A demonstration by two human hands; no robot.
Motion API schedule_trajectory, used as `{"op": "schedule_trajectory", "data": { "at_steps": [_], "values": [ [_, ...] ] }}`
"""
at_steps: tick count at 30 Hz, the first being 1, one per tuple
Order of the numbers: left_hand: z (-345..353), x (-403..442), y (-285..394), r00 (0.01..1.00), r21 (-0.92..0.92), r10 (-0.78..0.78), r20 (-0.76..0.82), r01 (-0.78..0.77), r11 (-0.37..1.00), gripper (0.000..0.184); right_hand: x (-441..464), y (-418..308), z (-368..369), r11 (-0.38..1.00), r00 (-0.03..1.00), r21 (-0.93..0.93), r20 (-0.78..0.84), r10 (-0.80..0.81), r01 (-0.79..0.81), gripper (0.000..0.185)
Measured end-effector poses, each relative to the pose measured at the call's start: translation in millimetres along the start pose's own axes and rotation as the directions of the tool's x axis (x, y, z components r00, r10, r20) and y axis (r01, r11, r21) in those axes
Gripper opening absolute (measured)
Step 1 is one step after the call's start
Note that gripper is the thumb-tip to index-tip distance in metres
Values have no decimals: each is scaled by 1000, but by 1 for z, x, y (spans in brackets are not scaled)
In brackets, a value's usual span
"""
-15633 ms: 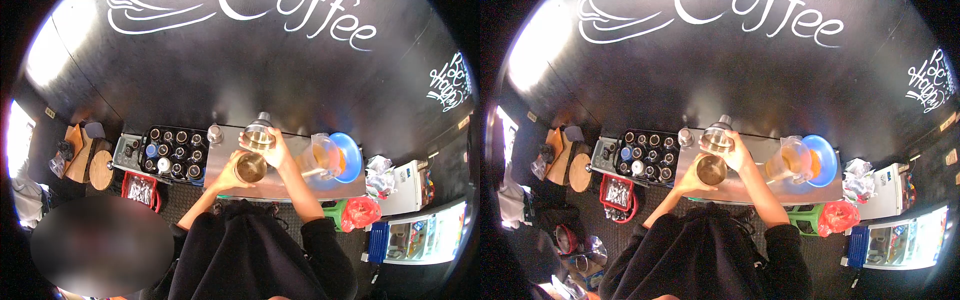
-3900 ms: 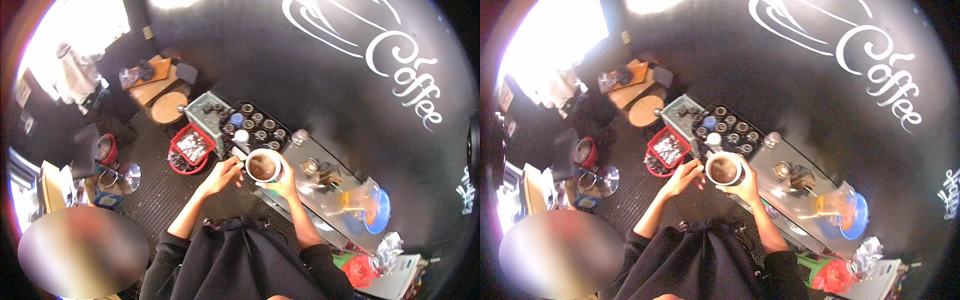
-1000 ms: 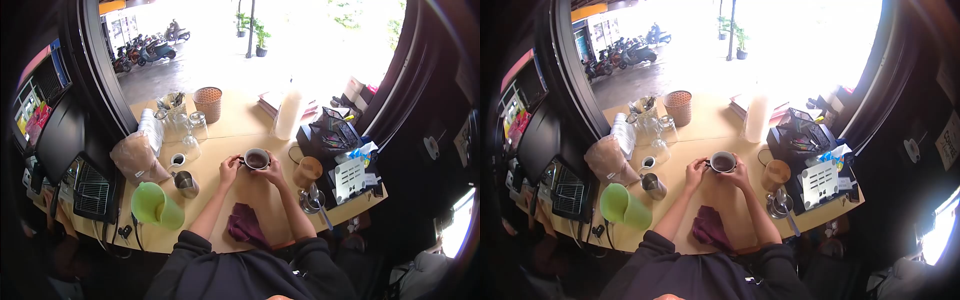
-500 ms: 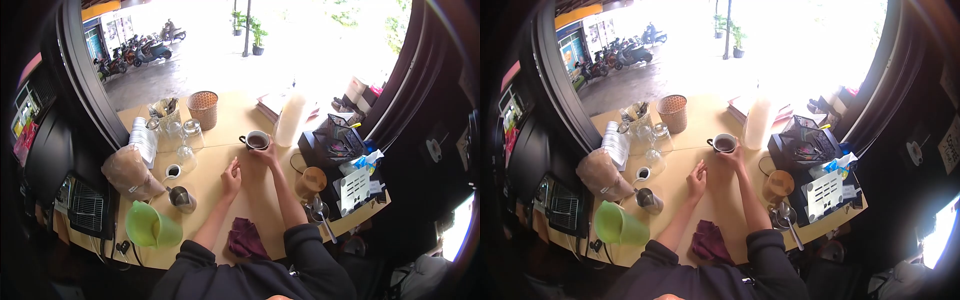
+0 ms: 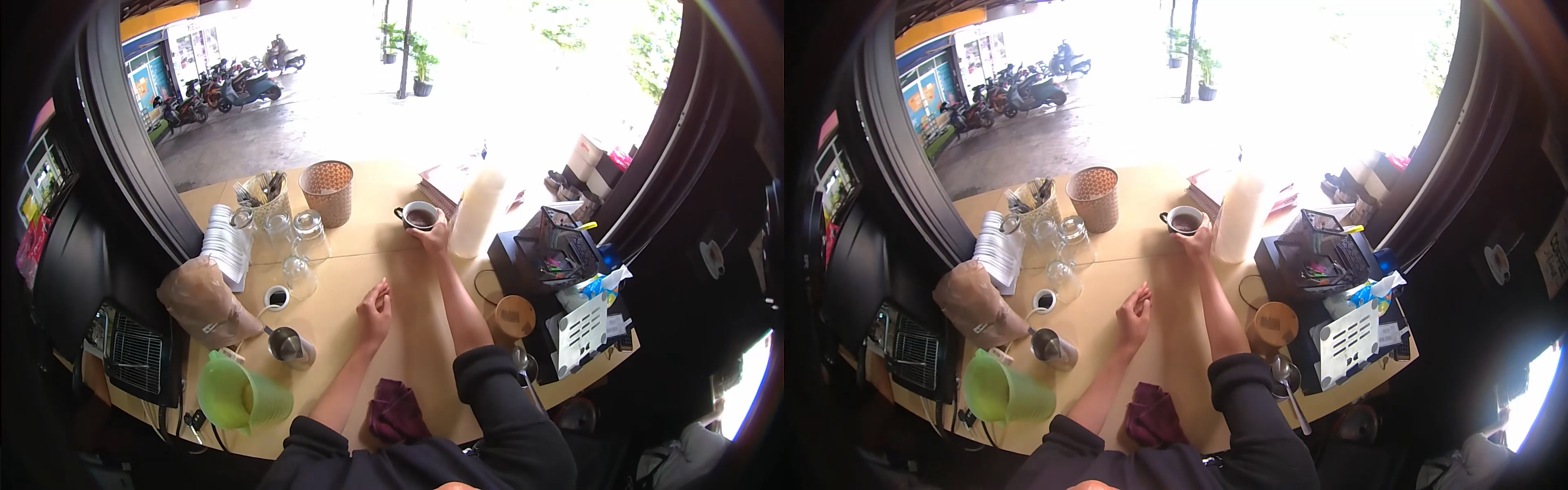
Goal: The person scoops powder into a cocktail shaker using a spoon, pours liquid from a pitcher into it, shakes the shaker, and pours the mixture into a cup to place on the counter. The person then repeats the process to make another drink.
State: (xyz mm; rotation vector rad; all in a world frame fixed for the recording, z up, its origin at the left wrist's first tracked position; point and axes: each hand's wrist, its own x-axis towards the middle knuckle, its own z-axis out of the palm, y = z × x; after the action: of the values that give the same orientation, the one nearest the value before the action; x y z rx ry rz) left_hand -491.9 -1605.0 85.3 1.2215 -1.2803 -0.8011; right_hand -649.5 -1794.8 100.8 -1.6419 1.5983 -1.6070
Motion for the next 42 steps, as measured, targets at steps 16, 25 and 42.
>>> {"op": "schedule_trajectory", "data": {
  "at_steps": [16, 25, 42],
  "values": [
    [-1, 0, 9, 1000, 21, 2, -7, -2, 1000, 35, 1, -40, 8, 935, 994, -340, -56, 89, -103, 103],
    [-3, -4, 11, 1000, 61, -2, -1, 2, 998, 31, 19, -17, 17, 921, 996, -390, -69, -51, 20, 100],
    [-1, -3, 4, 1000, 81, -10, -15, 11, 997, 30, -17, -76, -1, 731, 988, -667, 55, -142, 142, 97]
  ]
}}
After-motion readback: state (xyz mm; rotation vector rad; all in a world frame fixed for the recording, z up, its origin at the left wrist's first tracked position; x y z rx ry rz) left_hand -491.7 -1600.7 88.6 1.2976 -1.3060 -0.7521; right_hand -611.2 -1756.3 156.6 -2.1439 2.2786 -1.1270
